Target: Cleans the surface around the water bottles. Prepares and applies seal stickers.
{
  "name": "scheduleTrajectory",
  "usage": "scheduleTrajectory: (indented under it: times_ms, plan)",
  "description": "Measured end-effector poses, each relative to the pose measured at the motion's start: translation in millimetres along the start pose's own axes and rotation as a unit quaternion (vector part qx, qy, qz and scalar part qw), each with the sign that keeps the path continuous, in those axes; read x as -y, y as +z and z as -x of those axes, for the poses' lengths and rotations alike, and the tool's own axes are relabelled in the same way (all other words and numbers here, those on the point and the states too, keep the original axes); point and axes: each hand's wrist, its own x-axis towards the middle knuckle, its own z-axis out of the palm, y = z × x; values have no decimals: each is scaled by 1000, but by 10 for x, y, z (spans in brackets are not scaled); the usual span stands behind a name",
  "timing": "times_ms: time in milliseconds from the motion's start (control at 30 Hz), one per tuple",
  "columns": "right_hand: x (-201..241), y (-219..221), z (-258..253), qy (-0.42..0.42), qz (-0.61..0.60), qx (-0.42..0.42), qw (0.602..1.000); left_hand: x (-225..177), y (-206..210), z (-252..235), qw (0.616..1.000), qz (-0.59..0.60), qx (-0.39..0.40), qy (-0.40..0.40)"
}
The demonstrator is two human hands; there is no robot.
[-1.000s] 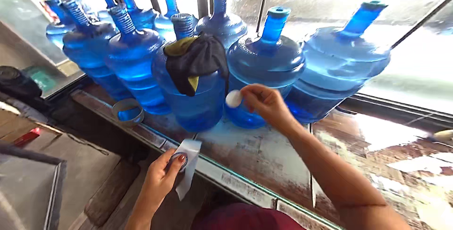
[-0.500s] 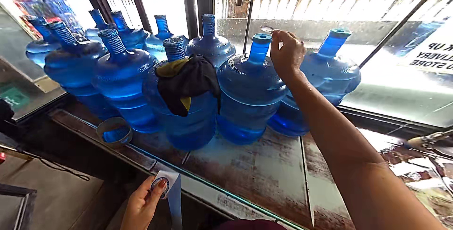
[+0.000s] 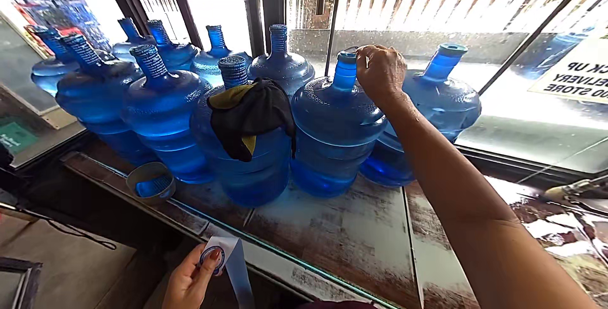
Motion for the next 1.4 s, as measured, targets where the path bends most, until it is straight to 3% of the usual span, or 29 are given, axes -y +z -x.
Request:
scheduleTrajectory:
  times_ms: [233, 367, 433, 500, 600, 633, 733, 833, 967, 1067, 1167, 1400]
  plan:
    - [-54, -226, -84, 10, -31, 122, 992, -47, -11, 28, 1000, 13, -3, 13]
    - [-37, -322, 168, -24, -64, 77, 995, -184, 85, -28, 999, 16, 2, 38]
    - [115, -398, 470, -57, -137, 62, 987, -278, 196, -90, 998, 4, 8, 56]
    - [333, -387, 859, -122, -281, 121, 944, -420, 317, -155, 998, 4, 27, 54]
    - [697, -225, 1462, -206, -471, 260, 817, -569, 433, -235, 998, 42, 54, 3]
    - [797, -164, 1646, -231, -484, 274, 798, -594, 452, -244, 996, 63, 61, -20]
    - [1007, -14, 1961, -279, -454, 255, 807, -634, 473, -228, 989, 110, 90, -39]
    - [1046, 214, 1990, -290, -480, 313, 767, -664, 477, -179, 987, 92, 133, -20]
    - [1082, 357, 2000, -276, -511, 415, 700, -697, 469, -125, 985, 66, 156, -10]
    - [1135, 343, 2077, -228, -534, 426, 694, -679, 427, -80, 984, 106, 138, -34]
    - [1178, 282, 2136, -121, -582, 422, 684, -602, 350, -27, 985, 123, 117, -42]
    - [1226, 264, 2232, 24, -639, 420, 644, -551, 373, 70, 995, 26, 92, 23]
